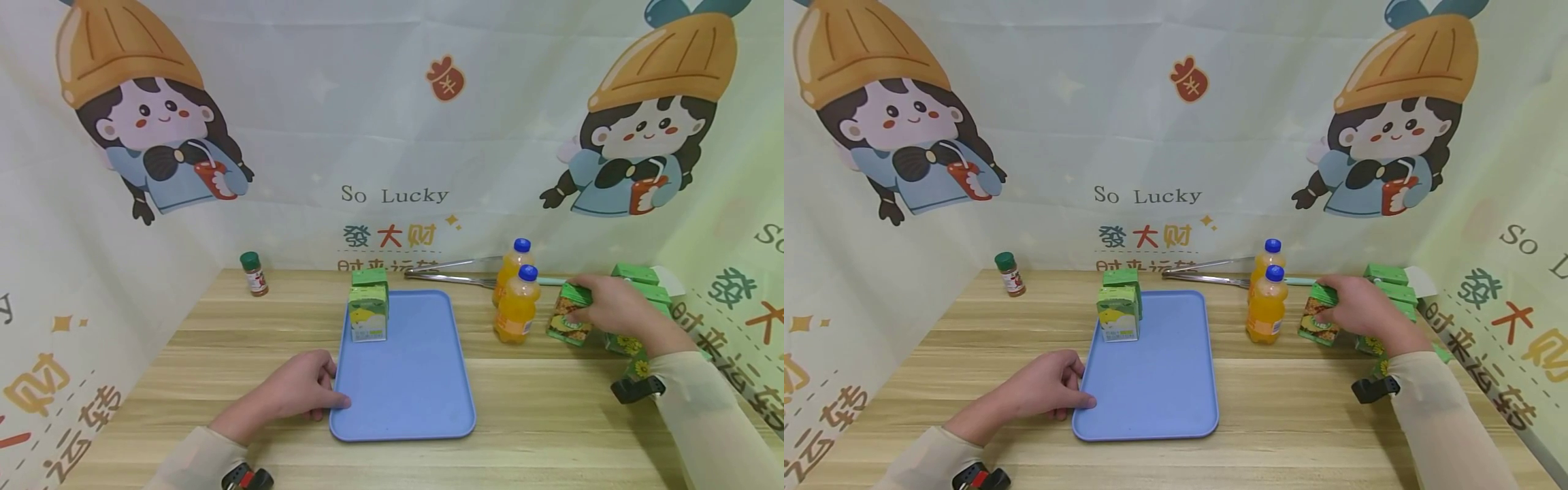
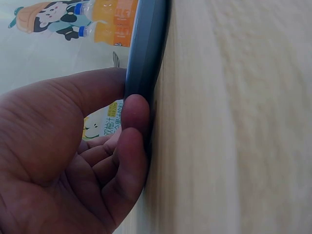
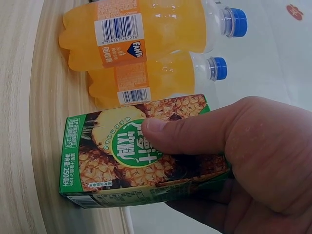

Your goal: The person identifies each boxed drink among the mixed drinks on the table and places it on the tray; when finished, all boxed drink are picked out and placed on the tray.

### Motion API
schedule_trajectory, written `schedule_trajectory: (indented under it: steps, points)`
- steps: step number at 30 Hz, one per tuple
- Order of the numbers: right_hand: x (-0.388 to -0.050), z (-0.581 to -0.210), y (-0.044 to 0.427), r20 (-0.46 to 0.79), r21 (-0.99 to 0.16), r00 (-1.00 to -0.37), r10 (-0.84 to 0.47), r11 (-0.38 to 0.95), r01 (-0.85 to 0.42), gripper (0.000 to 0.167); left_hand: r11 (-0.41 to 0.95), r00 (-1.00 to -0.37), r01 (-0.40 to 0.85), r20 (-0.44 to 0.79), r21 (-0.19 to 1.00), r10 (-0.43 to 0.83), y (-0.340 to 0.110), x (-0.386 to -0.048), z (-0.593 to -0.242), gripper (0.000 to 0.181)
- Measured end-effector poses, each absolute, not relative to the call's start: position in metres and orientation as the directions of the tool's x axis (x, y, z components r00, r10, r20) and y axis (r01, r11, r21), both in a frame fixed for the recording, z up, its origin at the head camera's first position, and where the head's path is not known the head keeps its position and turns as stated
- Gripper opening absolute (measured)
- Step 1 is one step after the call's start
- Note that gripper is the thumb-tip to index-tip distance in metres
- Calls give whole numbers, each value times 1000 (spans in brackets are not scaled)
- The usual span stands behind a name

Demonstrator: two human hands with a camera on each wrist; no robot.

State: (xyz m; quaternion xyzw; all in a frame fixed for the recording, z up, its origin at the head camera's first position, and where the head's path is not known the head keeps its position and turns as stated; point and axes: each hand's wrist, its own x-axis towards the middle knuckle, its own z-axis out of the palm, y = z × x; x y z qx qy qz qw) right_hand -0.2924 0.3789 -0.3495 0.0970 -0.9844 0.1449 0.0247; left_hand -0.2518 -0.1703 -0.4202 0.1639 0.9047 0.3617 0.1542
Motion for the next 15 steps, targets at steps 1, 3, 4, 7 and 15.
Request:
schedule_trajectory:
  steps: [1,3,4,7,15]
  points:
    - [-293,-350,379,75,-283,-980,-184,939,-197,69,685,-899,184,-161,705,408,-170,-252,-420,45]
    - [-293,-350,378,72,-291,-981,-182,937,-195,69,685,-899,184,-162,705,408,-170,-252,-420,45]
    - [-293,-350,378,71,-294,-981,-182,936,-195,69,684,-899,184,-162,706,408,-170,-252,-420,45]
    - [-293,-350,377,69,-302,-981,-181,933,-193,70,683,-898,183,-162,707,408,-170,-251,-420,45]
    - [-291,-350,373,59,-336,-983,-175,924,-184,72,683,-898,180,-164,708,407,-170,-251,-419,44]
